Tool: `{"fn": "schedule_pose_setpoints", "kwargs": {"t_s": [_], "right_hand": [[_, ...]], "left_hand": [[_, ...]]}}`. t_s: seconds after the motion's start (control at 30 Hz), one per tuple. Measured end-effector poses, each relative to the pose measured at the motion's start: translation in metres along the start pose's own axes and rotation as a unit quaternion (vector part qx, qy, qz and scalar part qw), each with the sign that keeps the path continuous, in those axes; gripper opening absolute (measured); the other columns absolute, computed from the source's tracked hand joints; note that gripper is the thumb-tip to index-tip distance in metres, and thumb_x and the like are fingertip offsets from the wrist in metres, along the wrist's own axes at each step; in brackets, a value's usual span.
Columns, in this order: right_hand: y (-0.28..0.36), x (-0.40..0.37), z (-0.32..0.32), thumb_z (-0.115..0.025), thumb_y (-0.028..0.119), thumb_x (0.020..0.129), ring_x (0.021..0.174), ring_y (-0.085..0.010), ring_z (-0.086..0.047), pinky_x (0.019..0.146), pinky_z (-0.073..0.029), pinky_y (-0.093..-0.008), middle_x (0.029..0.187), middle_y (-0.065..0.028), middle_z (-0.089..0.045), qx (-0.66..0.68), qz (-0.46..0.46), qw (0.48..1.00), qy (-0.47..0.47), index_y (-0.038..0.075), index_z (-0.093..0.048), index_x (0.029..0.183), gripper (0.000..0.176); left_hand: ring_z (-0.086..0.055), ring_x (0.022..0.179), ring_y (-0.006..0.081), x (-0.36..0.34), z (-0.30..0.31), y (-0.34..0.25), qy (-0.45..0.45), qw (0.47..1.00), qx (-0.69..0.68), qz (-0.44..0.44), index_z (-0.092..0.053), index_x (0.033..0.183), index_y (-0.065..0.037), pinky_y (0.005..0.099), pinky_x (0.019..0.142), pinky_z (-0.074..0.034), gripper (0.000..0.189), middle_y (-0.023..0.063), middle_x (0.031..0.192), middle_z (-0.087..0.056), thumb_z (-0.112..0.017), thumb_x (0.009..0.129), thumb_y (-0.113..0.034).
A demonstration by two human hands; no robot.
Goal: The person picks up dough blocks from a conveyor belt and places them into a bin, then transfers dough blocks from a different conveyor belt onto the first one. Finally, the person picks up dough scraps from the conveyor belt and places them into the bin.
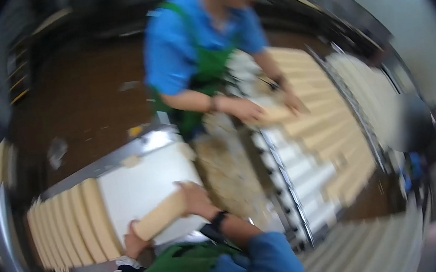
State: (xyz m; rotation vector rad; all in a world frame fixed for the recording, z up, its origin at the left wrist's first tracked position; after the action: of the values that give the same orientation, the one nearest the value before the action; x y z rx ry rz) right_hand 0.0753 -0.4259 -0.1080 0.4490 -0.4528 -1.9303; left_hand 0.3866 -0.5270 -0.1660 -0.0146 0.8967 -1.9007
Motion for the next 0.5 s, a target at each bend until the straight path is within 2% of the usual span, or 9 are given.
{"fn": "schedule_pose_setpoints", "kwargs": {"t_s": [0.03,0.07,0.1,0.2,0.23,0.33,0.4,0.47,0.5], "right_hand": [[0.008,-0.012,0.002,-0.097,0.031,0.05,0.118,-0.0402,-0.06,0.098,-0.052,-0.051,0.124,-0.0179,-0.063,-0.097,-0.027,0.995,0.015,0.023,-0.056,0.143,0.102],[-0.025,-0.006,-0.048,-0.083,0.025,0.072,0.115,-0.0424,-0.059,0.093,-0.051,-0.0544,0.122,-0.0204,-0.062,-0.061,-0.002,0.993,-0.1,0.024,-0.061,0.138,0.069],[-0.03,-0.01,-0.039,-0.069,0.022,0.083,0.115,-0.0432,-0.057,0.088,-0.049,-0.0578,0.127,-0.0216,-0.059,-0.038,-0.029,0.995,-0.091,0.021,-0.064,0.133,0.05],[-0.058,-0.032,0.005,-0.061,0.015,0.087,0.111,-0.0441,-0.057,0.083,-0.049,-0.054,0.122,-0.0245,-0.056,-0.06,-0.073,0.99,-0.106,0.023,-0.064,0.132,0.046],[-0.061,-0.042,0.022,-0.059,0.013,0.088,0.111,-0.0447,-0.057,0.083,-0.049,-0.0532,0.12,-0.0248,-0.056,-0.059,-0.073,0.991,-0.095,0.023,-0.064,0.132,0.046],[-0.129,-0.105,0.115,-0.065,0.007,0.081,0.105,-0.0418,-0.058,0.086,-0.049,-0.0504,0.11,-0.023,-0.057,0.009,-0.087,0.972,-0.218,0.019,-0.067,0.133,0.054],[-0.165,-0.159,0.216,-0.07,0.015,0.082,0.1,-0.0393,-0.061,0.085,-0.051,-0.0506,0.109,-0.0196,-0.062,-0.057,-0.137,0.958,-0.245,0.022,-0.068,0.127,0.046],[-0.252,-0.193,0.257,-0.078,0.021,0.077,0.099,-0.038,-0.062,0.082,-0.052,-0.0487,0.107,-0.0166,-0.065,-0.057,-0.14,0.965,-0.216,0.019,-0.069,0.125,0.049],[-0.285,-0.204,0.287,-0.081,0.026,0.078,0.102,-0.037,-0.064,0.085,-0.054,-0.0462,0.107,-0.0144,-0.07,-0.031,-0.179,0.979,-0.092,0.016,-0.07,0.124,0.048]], "left_hand": [[-0.073,0.097,0.0434,0.001,0.004,-0.016,-0.005,1.0,0.014,0.007,-0.051,0.138,-0.015,0.0507,0.081,-0.061,0.094,0.021,0.105,-0.075,-0.092,0.054,-0.031],[-0.073,0.096,0.043,0.009,-0.006,-0.015,-0.014,1.0,0.024,-0.006,-0.052,0.135,-0.013,0.0501,0.082,-0.061,0.092,0.0206,0.104,-0.075,-0.093,0.053,-0.029],[-0.073,0.096,0.0426,0.013,-0.018,-0.008,-0.033,0.999,0.029,-0.015,-0.053,0.132,-0.01,0.0494,0.082,-0.061,0.09,0.0203,0.103,-0.075,-0.093,0.052,-0.027],[-0.073,0.097,0.0419,0.026,-0.043,-0.03,-0.056,0.995,-0.017,-0.081,-0.056,0.125,-0.007,0.0476,0.083,-0.061,0.081,0.0199,0.102,-0.075,-0.091,0.054,-0.021],[-0.073,0.096,0.0417,0.024,-0.046,-0.062,-0.04,0.993,-0.024,-0.112,-0.056,0.124,-0.006,0.0475,0.083,-0.06,0.078,0.0199,0.102,-0.075,-0.091,0.055,-0.019],[-0.073,0.096,0.0407,0.02,-0.061,-0.194,-0.004,0.981,-0.018,-0.194,-0.058,0.12,-0.005,0.0474,0.083,-0.059,0.069,0.0192,0.101,-0.075,-0.087,0.058,-0.013],[-0.071,0.103,0.0397,0.01,-0.088,-0.287,0.059,0.964,-0.053,-0.254,-0.058,0.123,-0.006,0.0457,0.088,-0.057,0.071,0.021,0.107,-0.073,-0.087,0.058,-0.013],[-0.068,0.111,0.0389,-0.007,-0.126,-0.359,0.115,0.954,-0.091,-0.262,-0.058,0.127,-0.007,0.0448,0.094,-0.055,0.074,0.0224,0.115,-0.071,-0.087,0.06,-0.014],[-0.066,0.115,0.0384,-0.022,-0.147,-0.387,0.143,0.948,-0.11,-0.263,-0.057,0.13,-0.008,0.0444,0.097,-0.054,0.075,0.023,0.119,-0.07,-0.087,0.061,-0.014]]}}
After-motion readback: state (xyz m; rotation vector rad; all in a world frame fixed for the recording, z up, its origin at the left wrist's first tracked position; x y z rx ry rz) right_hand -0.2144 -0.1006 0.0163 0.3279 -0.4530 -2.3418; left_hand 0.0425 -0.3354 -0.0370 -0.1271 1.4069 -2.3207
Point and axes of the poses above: each hand's wrist, its own x-axis towards the middle knuckle, its own z-axis out of the back of the hand, y = z × x, the point moved 5 cm from there along x, towards the middle knuckle
